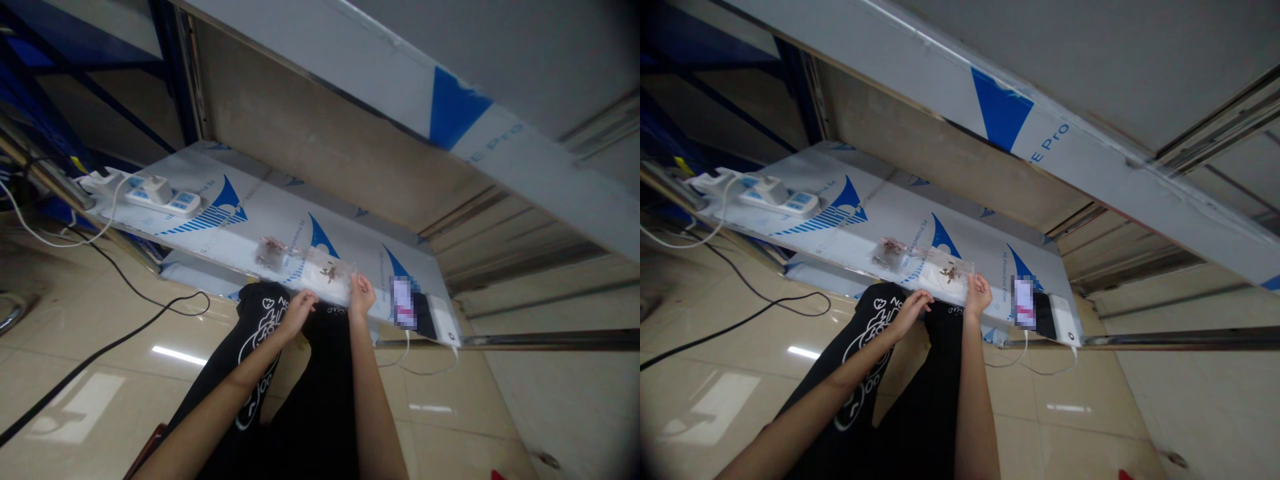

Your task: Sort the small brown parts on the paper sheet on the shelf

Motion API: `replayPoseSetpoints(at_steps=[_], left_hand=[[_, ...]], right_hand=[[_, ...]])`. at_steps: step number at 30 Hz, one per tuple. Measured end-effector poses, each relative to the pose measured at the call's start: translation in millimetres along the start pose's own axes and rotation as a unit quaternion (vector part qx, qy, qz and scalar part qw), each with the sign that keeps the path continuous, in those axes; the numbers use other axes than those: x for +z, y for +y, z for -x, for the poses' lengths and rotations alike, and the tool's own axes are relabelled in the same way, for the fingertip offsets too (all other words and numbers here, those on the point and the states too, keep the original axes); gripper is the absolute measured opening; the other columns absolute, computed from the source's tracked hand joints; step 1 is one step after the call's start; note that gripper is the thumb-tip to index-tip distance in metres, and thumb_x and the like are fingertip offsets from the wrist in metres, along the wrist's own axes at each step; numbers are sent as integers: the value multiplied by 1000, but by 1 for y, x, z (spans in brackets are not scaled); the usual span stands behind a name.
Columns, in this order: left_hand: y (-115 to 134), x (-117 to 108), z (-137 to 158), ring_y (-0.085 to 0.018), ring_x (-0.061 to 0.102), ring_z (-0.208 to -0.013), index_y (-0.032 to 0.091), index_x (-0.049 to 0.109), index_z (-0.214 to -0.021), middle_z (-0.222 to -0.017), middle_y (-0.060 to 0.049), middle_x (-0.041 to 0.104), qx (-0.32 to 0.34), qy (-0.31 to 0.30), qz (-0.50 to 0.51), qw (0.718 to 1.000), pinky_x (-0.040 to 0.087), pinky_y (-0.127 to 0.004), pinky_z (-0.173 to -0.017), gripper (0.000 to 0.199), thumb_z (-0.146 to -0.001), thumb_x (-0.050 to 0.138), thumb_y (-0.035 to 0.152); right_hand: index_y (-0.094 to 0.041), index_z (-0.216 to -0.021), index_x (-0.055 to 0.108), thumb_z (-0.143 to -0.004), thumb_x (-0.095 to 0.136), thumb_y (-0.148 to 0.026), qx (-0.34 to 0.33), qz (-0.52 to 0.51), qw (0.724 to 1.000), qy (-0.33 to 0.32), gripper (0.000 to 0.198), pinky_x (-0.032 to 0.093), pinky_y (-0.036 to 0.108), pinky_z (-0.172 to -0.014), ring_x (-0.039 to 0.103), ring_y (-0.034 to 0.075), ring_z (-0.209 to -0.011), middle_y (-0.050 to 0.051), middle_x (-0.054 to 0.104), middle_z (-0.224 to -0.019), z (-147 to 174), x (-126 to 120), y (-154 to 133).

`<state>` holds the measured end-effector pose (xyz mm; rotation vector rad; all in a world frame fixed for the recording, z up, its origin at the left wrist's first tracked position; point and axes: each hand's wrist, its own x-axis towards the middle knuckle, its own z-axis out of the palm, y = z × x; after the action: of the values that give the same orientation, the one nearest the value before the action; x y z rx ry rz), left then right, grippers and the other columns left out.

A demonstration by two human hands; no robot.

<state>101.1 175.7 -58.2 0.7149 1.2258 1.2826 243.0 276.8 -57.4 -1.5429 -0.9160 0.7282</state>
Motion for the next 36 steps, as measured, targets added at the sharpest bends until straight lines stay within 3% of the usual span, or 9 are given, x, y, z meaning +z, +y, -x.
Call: replayPoseSetpoints(at_steps=[4,11,15,18,22,25,28,32,36], left_hand=[[-1,0,0,-8,50,-57,16,54,-72,-75,1,58,-3,0,5,1000,39,-22,-59,17,-72,47,32],[-1,0,-1,-8,50,-57,16,54,-72,-74,0,57,4,-3,-2,1000,39,-22,-59,17,-73,47,31],[-1,1,1,-8,51,-58,16,53,-76,-74,1,56,33,-2,-20,999,41,-22,-61,12,-72,49,27],[1,3,4,-8,50,-59,17,51,-96,-78,1,56,82,3,-66,994,42,-22,-61,25,-72,51,22],[10,1,9,-11,54,-72,22,34,-127,-104,-6,53,177,28,-139,974,45,-26,-67,59,-72,56,23],[18,-3,13,-19,51,-98,26,56,-111,-118,-6,48,261,42,-193,945,42,-34,-85,39,-72,59,25],[23,-7,16,-20,52,-97,22,69,-75,-106,-6,56,278,32,-200,939,40,-36,-88,11,-71,61,28],[24,-11,16,-17,56,-86,18,67,-66,-88,-5,61,240,14,-159,958,42,-31,-82,18,-73,58,32],[26,-12,16,-17,55,-81,16,62,-58,-79,-4,61,214,-30,-162,963,40,-29,-80,24,-74,57,34]], right_hand=[[-4,-99,60,-59,68,-34,1,0,1000,6,50,49,30,-64,62,20,-73,13,66,-80,-1,0,4],[-7,-105,58,-66,60,-35,52,-18,998,7,48,47,23,-54,61,20,-82,15,63,-100,-3,-2,10],[-12,-101,59,-65,61,-40,103,-46,993,25,45,43,18,-45,60,13,-65,7,65,-86,-2,-5,3],[-18,-100,58,-64,62,-42,138,-96,984,-65,44,38,15,-40,51,6,-49,-2,60,-67,7,-8,-9],[-22,-107,57,-62,68,-37,145,-88,939,-299,49,34,15,-36,42,5,-41,-7,51,-53,30,-15,-27],[-23,-111,55,-65,67,-37,127,-62,911,-387,50,37,17,-38,43,7,-41,-5,52,-53,48,-21,-33],[-23,-106,59,-69,61,-42,93,-72,933,-339,41,42,19,-42,54,12,-57,1,61,-71,61,-28,-34],[-21,-93,65,-75,55,-44,23,-92,953,-287,32,50,26,-65,57,19,-90,6,62,-103,73,-35,-38],[-18,-87,67,-68,65,-40,31,-84,933,-350,29,47,33,-78,60,20,-85,7,67,-91,84,-38,-38]])
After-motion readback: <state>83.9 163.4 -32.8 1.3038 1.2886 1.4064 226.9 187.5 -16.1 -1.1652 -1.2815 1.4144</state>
